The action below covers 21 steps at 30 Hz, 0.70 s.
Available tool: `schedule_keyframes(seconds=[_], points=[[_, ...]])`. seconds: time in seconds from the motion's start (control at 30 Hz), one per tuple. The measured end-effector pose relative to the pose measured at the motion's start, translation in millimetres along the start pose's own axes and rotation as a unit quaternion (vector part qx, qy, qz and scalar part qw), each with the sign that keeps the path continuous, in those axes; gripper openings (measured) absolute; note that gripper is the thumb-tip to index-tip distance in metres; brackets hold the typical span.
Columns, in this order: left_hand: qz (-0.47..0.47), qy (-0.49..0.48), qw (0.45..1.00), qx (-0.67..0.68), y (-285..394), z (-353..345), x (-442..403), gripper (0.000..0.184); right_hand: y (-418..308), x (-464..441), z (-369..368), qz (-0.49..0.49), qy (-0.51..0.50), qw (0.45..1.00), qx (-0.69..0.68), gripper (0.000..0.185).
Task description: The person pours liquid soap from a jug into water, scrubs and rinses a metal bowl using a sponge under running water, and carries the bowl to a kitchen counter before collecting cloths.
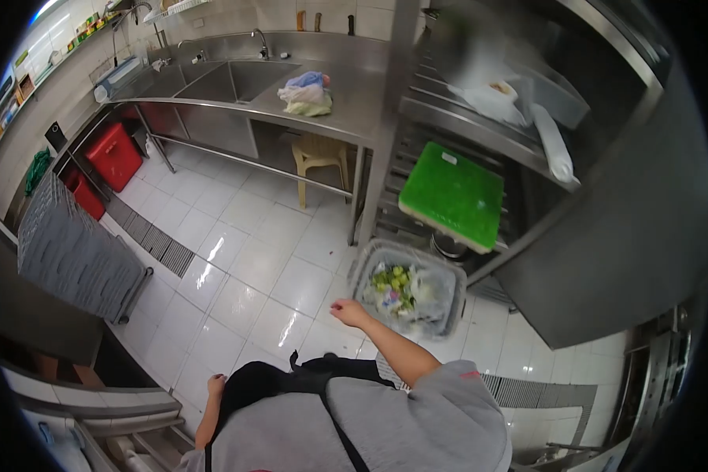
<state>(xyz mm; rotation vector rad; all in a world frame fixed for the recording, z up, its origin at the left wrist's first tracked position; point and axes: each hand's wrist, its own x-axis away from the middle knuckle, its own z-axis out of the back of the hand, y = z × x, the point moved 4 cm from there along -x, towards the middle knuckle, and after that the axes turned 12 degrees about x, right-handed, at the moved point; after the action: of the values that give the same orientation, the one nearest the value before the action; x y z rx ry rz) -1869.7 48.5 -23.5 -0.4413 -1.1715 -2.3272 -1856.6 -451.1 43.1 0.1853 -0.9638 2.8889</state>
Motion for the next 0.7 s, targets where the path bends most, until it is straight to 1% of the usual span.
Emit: schedule_keyframes(seconds=[0.03,0.13,0.17,0.2,0.23,0.27,0.3,0.33,0.37,0.43,0.47,0.5,0.53,0.57,0.6,0.63,0.67,0.7], points=[[0.006,0.023,1.0,0.018,14.3,1.8,-9.3,0.033,-17.1,-36.8,10.3,0.018,-0.015,1.0,0.014,0.026],[-0.034,0.021,0.996,0.074,42.0,2.1,-55.3,0.032,-70.1,-135.3,43.4,0.045,0.007,0.996,-0.07,0.028],[-0.029,0.033,0.997,0.055,38.9,0.9,-82.7,0.032,-80.4,-168.9,51.8,0.052,0.012,0.994,-0.091,0.029],[-0.022,0.047,0.998,0.036,48.1,1.2,-101.5,0.033,-89.5,-199.3,63.5,0.057,0.028,0.994,-0.084,0.03],[0.006,0.051,0.996,0.074,51.8,2.2,-119.6,0.035,-99.3,-226.6,70.9,0.063,0.037,0.994,-0.078,0.03],[0.012,0.051,0.996,0.069,63.9,0.8,-142.9,0.036,-107.3,-252.9,72.7,0.07,0.043,0.994,-0.076,0.031],[0.018,0.054,0.996,0.063,74.4,2.0,-169.3,0.036,-109.0,-276.9,76.8,0.088,0.072,0.99,-0.086,0.032],[0.023,0.058,0.996,0.058,88.6,9.5,-197.2,0.037,-110.4,-295.9,78.6,0.055,0.075,0.991,-0.093,0.032],[0.001,0.058,0.998,0.033,115.5,12.2,-222.8,0.038,-108.1,-313.4,88.2,0.022,0.081,0.992,-0.094,0.032],[-0.08,0.066,0.994,0.043,200.4,17.0,-268.4,0.039,-93.0,-341.0,103.1,-0.043,0.094,0.989,-0.105,0.032],[-0.113,0.049,0.992,0.037,236.3,15.3,-306.0,0.041,-81.9,-355.1,106.6,-0.072,0.103,0.985,-0.118,0.03],[-0.159,0.054,0.985,0.025,292.8,13.3,-326.7,0.043,-70.1,-370.6,113.3,-0.1,0.113,0.98,-0.129,0.029],[-0.228,0.061,0.972,0.004,344.9,6.5,-351.9,0.045,-72.5,-378.2,133.6,-0.102,0.137,0.974,-0.146,0.029],[-0.301,0.034,0.953,0.029,388.0,-7.8,-386.5,0.045,-73.6,-381.1,153.1,-0.108,0.158,0.968,-0.164,0.029],[-0.358,-0.002,0.933,0.037,465.7,-15.2,-379.5,0.046,-61.6,-388.2,163.4,-0.111,0.183,0.954,-0.208,0.029],[-0.385,-0.033,0.919,0.075,529.5,-29.0,-380.0,0.047,-48.8,-394.8,171.9,-0.116,0.208,0.937,-0.256,0.029],[-0.421,-0.046,0.902,0.086,589.4,-43.3,-375.9,0.048,-44.9,-400.6,188.2,-0.131,0.22,0.927,-0.274,0.032],[-0.465,-0.103,0.873,0.11,648.9,-58.9,-371.3,0.048,-47.7,-406.0,204.6,-0.12,0.235,0.896,-0.358,0.036]])
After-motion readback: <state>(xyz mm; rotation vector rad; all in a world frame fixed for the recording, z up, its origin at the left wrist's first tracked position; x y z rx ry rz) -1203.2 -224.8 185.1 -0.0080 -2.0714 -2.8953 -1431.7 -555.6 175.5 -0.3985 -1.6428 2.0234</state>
